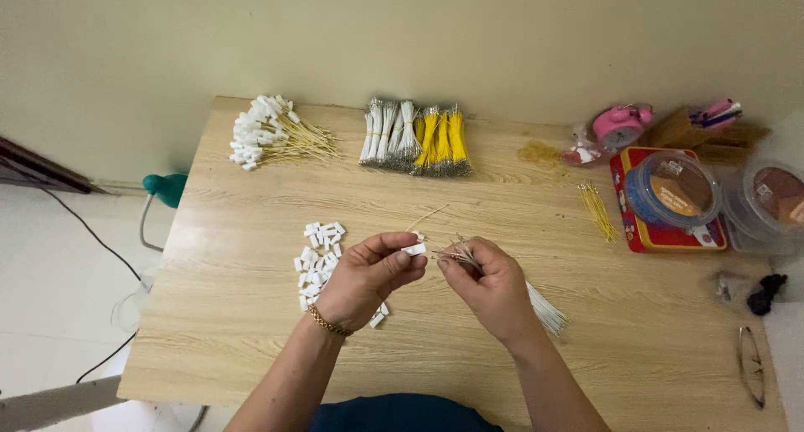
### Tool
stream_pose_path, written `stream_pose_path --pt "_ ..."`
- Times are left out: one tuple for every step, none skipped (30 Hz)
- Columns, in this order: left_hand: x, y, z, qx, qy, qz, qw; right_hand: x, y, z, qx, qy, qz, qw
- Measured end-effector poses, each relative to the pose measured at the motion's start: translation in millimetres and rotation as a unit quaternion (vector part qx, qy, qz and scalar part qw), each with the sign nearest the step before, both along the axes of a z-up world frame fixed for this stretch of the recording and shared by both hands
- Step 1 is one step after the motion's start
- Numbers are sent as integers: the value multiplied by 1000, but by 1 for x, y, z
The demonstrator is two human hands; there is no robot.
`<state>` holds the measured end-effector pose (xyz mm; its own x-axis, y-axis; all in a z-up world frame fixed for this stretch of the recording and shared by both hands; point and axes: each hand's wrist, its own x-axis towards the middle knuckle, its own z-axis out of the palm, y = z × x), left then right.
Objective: Manually assemble small plastic connectors onto wire terminals at a factory workstation.
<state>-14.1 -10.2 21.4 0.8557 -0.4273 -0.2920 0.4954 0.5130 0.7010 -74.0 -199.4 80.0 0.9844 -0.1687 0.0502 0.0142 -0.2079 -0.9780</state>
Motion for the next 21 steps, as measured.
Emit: stream_pose_path --pt "-1 2 -1 0 -1 2 1000 -1 1 1 0 -1 2 1000" --pt "-2 4 -2 -8 0 -4 1000 -2 1 1 -15 -13 1 1000" --pt "-2 5 -2 -15 2 -12 1000 -2 1 2 -30 -23 0 999" --pt "-3 5 -1 -15 2 -11 1000 -2 2 5 -30 -23 0 999" --pt "-4 6 0 -14 2 -15 1000 -3 2 6 -44 -32 3 999" --pt "-6 7 1 -13 2 -20 1000 -3 3 8 -57 -40 5 998" --pt "-7 7 1 -13 2 -19 1000 -4 3 11 -56 -40 5 998" --pt "-7 8 1 -15 1 -23 1000 -4 3 14 -72 -43 13 996" --pt "-7 8 1 -17 1 -28 999 -5 3 17 -88 -45 19 995" --pt "-7 8 0 -16 1 -28 999 -4 4 19 -87 -45 19 995" --pt "-8 8 -1 -20 0 -33 999 -5 4 21 -109 -46 28 993" --pt "-9 8 -2 -24 -2 -39 999 -6 4 23 -132 -46 36 990" --pt "-9 9 -2 -23 -1 -40 999 -5 4 22 -131 -46 35 990" --pt "-8 9 -1 -27 2 -42 999 -5 4 22 -131 -47 34 990" --pt "-7 10 0 -31 4 -43 999 -4 5 21 -133 -50 32 989" --pt "-7 10 1 -31 4 -44 999 -5 4 22 -132 -50 31 989" --pt "-6 11 2 -41 9 -41 998 -5 4 23 -122 -48 24 991" --pt "-4 12 4 -51 14 -38 998 -5 4 23 -112 -45 17 993" --pt "-4 13 4 -49 14 -37 998 -5 3 24 -110 -46 18 993" --pt "-3 13 3 -51 16 -38 998 -5 2 25 -125 -47 20 991" --pt "-3 13 2 -53 20 -41 998 -6 1 25 -141 -47 20 989"
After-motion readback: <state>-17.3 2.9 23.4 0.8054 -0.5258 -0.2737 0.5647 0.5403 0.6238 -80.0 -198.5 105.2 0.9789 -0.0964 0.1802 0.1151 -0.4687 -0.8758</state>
